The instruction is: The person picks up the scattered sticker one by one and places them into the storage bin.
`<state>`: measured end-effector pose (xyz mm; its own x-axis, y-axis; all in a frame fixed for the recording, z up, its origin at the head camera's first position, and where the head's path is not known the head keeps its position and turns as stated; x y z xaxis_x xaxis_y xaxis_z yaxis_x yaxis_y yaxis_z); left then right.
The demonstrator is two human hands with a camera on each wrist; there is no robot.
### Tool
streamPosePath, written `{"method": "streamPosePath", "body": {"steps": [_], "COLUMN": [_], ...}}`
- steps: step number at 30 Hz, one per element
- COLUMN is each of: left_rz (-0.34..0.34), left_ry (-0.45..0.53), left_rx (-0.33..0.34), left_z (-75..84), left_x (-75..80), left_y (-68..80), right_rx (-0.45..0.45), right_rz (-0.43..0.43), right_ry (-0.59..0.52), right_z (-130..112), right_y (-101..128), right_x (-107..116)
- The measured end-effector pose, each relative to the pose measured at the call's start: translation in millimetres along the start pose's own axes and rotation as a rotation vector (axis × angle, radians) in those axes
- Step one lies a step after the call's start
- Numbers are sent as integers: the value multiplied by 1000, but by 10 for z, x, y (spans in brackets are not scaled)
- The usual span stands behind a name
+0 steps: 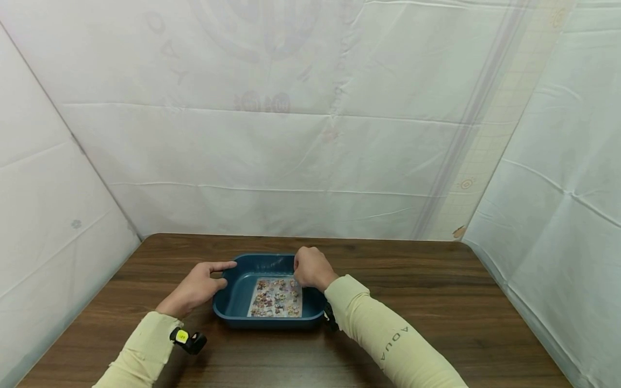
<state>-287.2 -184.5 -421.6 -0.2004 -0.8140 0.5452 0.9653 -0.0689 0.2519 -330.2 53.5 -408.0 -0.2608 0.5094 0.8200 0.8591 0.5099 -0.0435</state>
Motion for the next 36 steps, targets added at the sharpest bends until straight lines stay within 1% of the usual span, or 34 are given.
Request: {"method": "streamPosePath", "body": {"steps": [8, 11, 14, 18, 28, 32, 36], "left_rz": [-16, -18, -22, -22, -18, -17, -17], "left_ry": [7, 12, 13, 9, 2, 5, 6], "left_rx": [1, -8, -24, -22, 2, -7, -12], "left_z": [5, 8, 18, 13, 6, 11, 21], "left_x": [-7, -5, -5, -8, -7, -8, -12], "left_y": [6, 11, 13, 13, -8, 7, 22], "right_rx": [27, 29, 53, 88, 104, 109, 88], "right_rz": [10, 2, -3, -12, -21, -24, -29], "right_ry": [90, 117, 152, 189, 257, 289, 303], "right_z": [-23, -28, -50, -80, -77, -81, -77], "right_y": [5, 6, 9, 11, 4, 5, 14], "right_x": [-14, -32, -50, -70, -131, -153, -164]}}
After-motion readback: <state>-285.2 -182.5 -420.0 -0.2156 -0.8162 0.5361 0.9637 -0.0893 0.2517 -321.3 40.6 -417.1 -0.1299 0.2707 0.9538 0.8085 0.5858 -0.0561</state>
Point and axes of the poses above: each hand's wrist, its own y-axis away from the middle knuckle, its own x-axis out of the back of the hand, z = x × y, the point moved 8 cm from there along -y, towards the middle knuckle, and after that the axes turned 5 degrees about x, right-handed, at the moved point
